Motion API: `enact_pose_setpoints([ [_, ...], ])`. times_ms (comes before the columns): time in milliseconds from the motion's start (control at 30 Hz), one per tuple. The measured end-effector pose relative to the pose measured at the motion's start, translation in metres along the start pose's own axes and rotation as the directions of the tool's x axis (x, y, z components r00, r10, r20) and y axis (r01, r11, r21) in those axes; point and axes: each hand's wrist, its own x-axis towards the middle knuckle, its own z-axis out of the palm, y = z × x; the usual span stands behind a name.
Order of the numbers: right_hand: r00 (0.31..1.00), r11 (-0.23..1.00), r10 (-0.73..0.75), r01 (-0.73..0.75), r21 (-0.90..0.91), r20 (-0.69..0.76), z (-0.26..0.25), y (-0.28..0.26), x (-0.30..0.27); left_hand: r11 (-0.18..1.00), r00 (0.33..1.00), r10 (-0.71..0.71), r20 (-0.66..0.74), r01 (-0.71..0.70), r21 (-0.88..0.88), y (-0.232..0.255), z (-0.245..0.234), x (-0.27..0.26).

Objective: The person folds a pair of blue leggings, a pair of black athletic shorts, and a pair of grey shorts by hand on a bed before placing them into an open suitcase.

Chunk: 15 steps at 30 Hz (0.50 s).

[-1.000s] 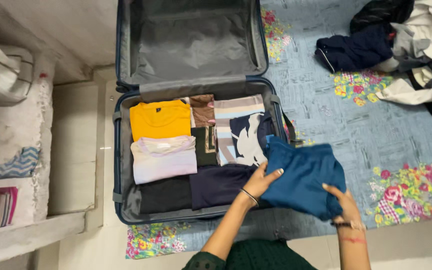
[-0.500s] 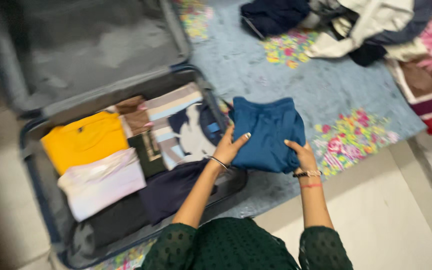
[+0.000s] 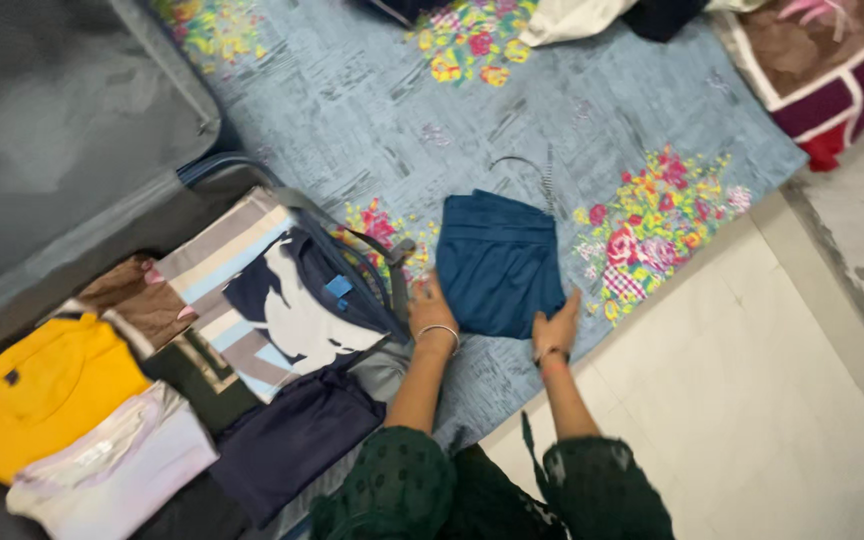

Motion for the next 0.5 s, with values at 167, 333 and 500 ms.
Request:
enact_pose_setpoints([
  [167, 0.912, 0.766, -0.245, 0.390, -0.511, 0.329, -0.005, -0.034, -0.050, 0.834, 0.836, 0.548, 0.008, -0.547, 0.070, 0.019, -0.043, -0.027],
  [333, 0.971, 0.933, -0.231, 0.241, -0.268, 0.067, 0.022, -0.140, -0.036, 0.722, 0.749, 0.602, -0.275, -0.658, -0.213, -0.037, -0.149, -0.033],
  [500, 0.695, 0.705, -0.710, 0.703, 0.098, 0.119, 0.092, -0.351, -0.003, 0.823, 0.713, 0.395, -0.579, -0.555, -0.122, -0.177, -0.284, 0.019],
])
